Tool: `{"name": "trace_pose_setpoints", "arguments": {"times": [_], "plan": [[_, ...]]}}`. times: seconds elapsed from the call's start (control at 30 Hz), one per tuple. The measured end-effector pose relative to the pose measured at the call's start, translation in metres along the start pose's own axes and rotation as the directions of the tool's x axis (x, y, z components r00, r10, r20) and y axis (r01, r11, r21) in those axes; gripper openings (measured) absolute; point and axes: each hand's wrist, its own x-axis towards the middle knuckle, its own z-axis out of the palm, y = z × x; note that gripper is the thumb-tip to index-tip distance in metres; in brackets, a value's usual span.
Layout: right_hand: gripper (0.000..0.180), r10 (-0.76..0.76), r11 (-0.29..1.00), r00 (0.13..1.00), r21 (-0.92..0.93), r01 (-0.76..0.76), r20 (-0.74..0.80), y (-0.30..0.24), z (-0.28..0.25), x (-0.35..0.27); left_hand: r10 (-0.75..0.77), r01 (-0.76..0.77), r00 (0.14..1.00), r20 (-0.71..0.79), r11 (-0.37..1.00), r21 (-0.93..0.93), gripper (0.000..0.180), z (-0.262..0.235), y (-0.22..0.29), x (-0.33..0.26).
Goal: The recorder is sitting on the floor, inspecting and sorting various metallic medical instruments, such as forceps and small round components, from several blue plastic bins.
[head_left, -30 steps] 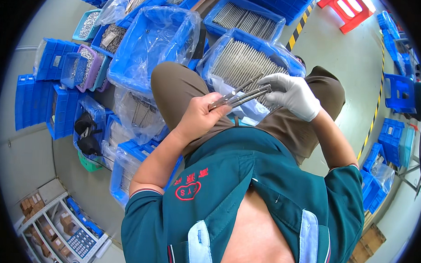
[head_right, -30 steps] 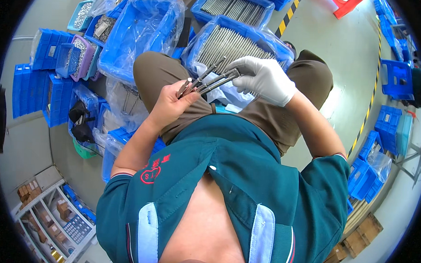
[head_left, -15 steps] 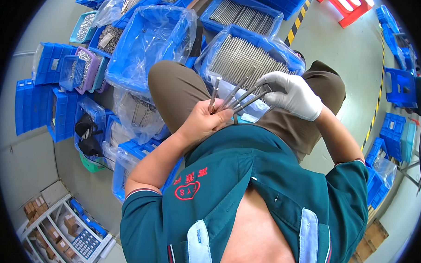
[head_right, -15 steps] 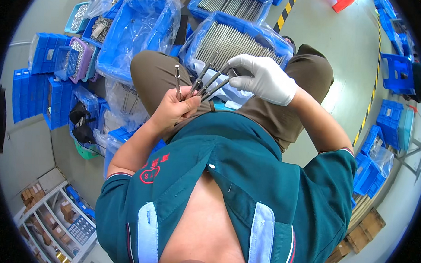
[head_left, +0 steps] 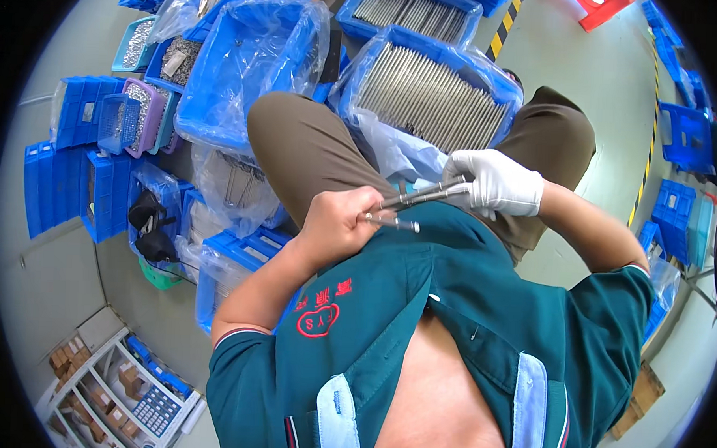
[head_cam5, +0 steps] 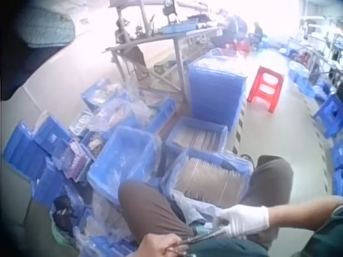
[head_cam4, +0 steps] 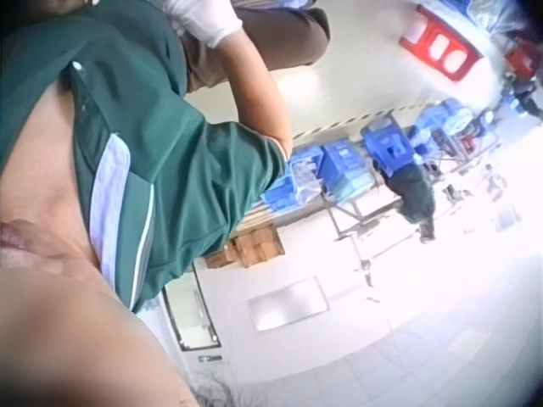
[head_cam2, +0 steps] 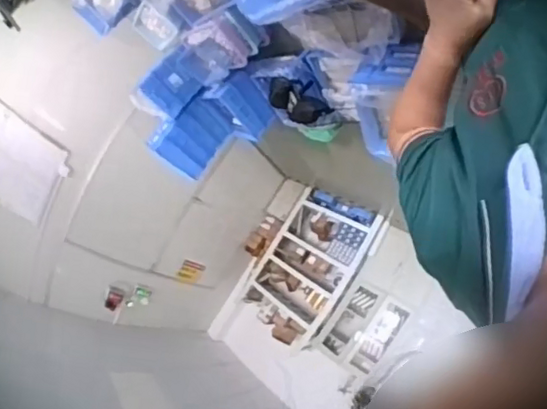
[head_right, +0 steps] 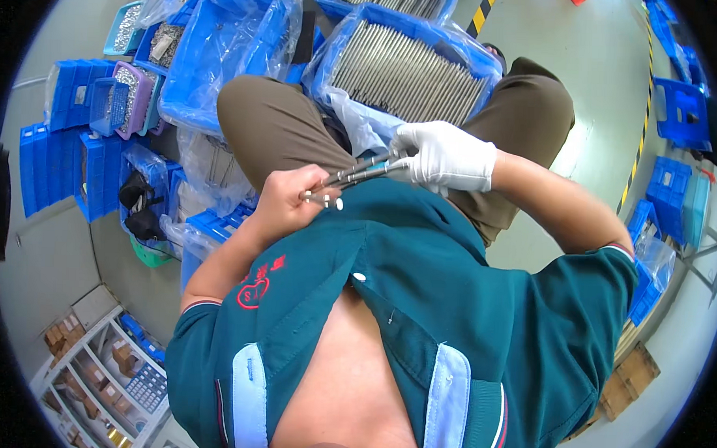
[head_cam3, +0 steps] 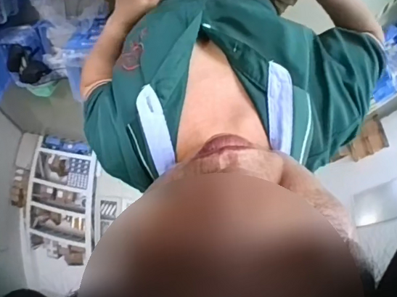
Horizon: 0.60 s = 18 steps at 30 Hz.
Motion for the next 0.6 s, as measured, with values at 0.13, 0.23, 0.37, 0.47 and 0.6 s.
{"name": "trace_pose_setpoints", "arguments": {"times": [0.13,0.23,0.37,0.47,0.6], "plan": [[0.020,-0.054,0.998,0.998,-0.043,0.052,-0.038,0.009,0.014,-0.003,-0.114,0.122,0.992,0.053,0.978,-0.168,0.013,0.005,0.004,-0.012],[0.018,-0.577,0.735,0.805,-0.518,0.437,-0.139,0.016,0.003,-0.010,-0.263,0.310,0.951,0.163,0.826,-0.472,0.013,0.006,-0.006,-0.018],[0.013,-0.443,0.862,0.778,-0.450,0.233,-0.445,0.030,-0.055,-0.023,-0.633,0.708,0.678,0.375,0.423,-0.565,0.022,-0.020,-0.030,-0.030],[0.012,-0.173,0.949,0.956,-0.300,0.097,-0.236,0.012,-0.029,-0.015,-0.391,0.538,0.842,0.372,0.551,-0.638,0.024,-0.012,-0.040,-0.017],[0.032,-0.202,0.977,0.949,0.019,0.213,-0.242,0.024,-0.013,0.009,-0.340,0.486,0.874,0.348,0.606,-0.630,0.021,-0.011,-0.025,0.002]]}}
